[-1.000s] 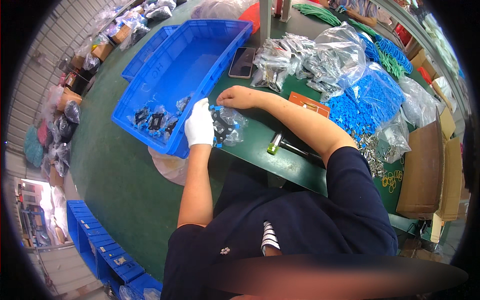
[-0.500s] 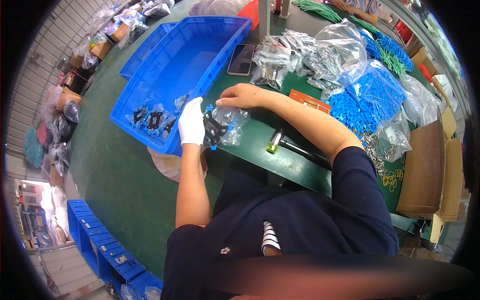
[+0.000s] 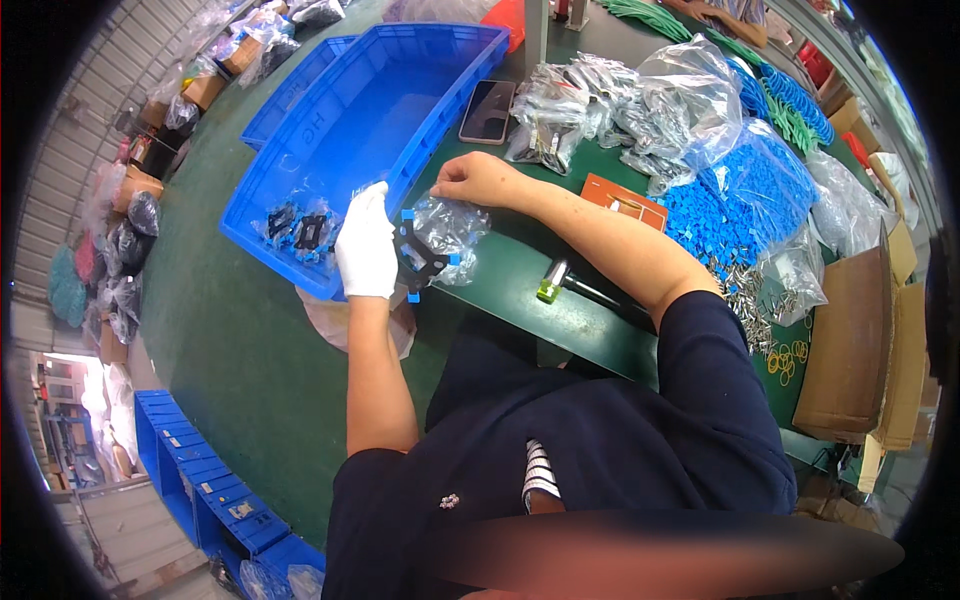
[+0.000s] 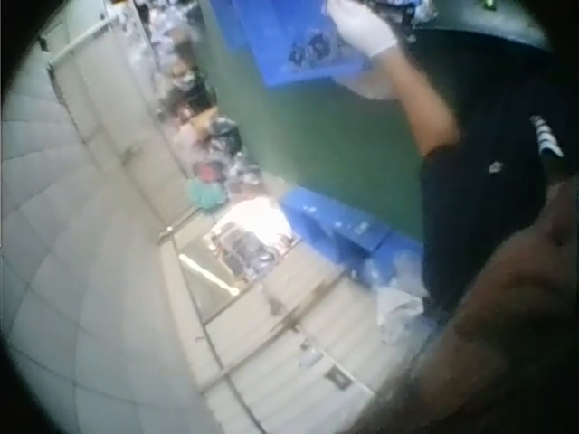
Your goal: The person assembles small plastic housings and metal fasteners by hand, using a hammer to secure blue pins into the components.
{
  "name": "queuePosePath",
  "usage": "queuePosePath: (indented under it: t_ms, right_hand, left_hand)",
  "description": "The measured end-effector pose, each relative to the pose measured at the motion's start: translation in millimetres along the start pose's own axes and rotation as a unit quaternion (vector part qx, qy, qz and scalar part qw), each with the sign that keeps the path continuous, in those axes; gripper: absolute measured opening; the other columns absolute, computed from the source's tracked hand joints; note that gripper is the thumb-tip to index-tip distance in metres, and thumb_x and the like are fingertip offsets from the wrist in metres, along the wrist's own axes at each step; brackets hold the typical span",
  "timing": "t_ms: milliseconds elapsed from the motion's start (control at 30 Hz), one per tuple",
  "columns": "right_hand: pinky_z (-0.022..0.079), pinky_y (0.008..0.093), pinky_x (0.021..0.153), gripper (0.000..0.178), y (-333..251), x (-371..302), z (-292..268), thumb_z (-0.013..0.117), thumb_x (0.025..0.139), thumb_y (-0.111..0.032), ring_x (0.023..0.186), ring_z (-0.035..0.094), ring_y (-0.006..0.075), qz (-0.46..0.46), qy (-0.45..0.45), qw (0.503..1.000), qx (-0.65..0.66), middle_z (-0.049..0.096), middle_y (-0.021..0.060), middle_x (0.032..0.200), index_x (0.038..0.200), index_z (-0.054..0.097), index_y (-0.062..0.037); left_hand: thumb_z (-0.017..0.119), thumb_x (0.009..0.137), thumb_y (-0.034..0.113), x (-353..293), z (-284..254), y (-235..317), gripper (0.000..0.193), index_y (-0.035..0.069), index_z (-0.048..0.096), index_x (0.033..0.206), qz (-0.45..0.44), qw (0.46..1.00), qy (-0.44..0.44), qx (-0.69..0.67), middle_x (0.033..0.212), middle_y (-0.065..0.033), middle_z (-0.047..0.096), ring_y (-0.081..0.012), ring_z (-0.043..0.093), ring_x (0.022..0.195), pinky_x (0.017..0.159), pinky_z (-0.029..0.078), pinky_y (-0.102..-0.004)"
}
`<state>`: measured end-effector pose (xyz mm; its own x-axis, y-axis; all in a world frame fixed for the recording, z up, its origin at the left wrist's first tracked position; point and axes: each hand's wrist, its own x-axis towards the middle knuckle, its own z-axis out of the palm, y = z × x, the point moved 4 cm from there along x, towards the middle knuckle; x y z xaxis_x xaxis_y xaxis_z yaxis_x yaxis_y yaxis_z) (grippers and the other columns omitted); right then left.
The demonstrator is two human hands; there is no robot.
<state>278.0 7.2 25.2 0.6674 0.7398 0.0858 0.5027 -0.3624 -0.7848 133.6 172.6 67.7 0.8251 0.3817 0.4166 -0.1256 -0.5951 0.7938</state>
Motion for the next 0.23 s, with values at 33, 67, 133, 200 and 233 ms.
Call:
queuePosePath:
  t_ms: [33,67,133,200,233]
  right_hand:
    - [0.052,0.0368,0.071,0.034,0,1,0,0.073,0.092,-0.041,0.073,0.067,0.0186,0.011,-0.005,1.000,-0.006,0.072,0.0079,0.079,0.096,0.076,-0.0073]
    - [0.052,0.0368,0.071,0.034,1,3,2,0.073,0.092,-0.041,0.073,0.067,0.0186,0.010,-0.005,1.000,-0.005,0.072,0.0079,0.079,0.096,0.076,-0.0073]
    - [0.054,0.0388,0.074,0.034,3,4,5,0.074,0.088,-0.043,0.076,0.071,0.0250,-0.002,0.003,1.000,-0.024,0.074,0.0107,0.081,0.092,0.078,-0.0100]
    - [0.055,0.0389,0.074,0.035,5,5,6,0.074,0.088,-0.044,0.077,0.071,0.0245,-0.001,-0.006,1.000,-0.028,0.074,0.0115,0.081,0.092,0.078,-0.0091]
    - [0.055,0.0389,0.075,0.036,6,4,5,0.074,0.088,-0.044,0.077,0.071,0.0240,0.002,-0.012,0.999,-0.033,0.074,0.0122,0.082,0.093,0.078,-0.0082]
  left_hand:
    - [0.052,0.107,0.021,1,3,-2,0.030,0.004,0.069,0.124,0.015,1.000,-0.002,0.018,0.109,-0.0064,0.073,-0.0145,0.060,0.074,0.075,0.051,-0.0282]
    - [0.052,0.107,0.021,1,6,-6,0.030,0.004,0.069,0.124,0.015,1.000,-0.001,0.018,0.109,-0.0064,0.073,-0.0145,0.060,0.074,0.075,0.051,-0.0282]
    - [0.052,0.106,0.022,2,13,-14,0.030,0.006,0.069,0.125,0.026,0.998,-0.008,0.051,0.112,-0.0074,0.074,-0.0173,0.064,0.079,0.078,0.053,-0.0304]
    - [0.052,0.106,0.022,3,20,-24,0.030,0.008,0.069,0.126,0.040,0.993,-0.020,0.108,0.116,-0.0088,0.074,-0.0210,0.068,0.084,0.081,0.054,-0.0335]
    - [0.052,0.106,0.023,5,25,-25,0.030,0.009,0.069,0.127,0.057,0.984,-0.034,0.163,0.121,-0.0101,0.074,-0.0247,0.072,0.090,0.084,0.055,-0.0366]
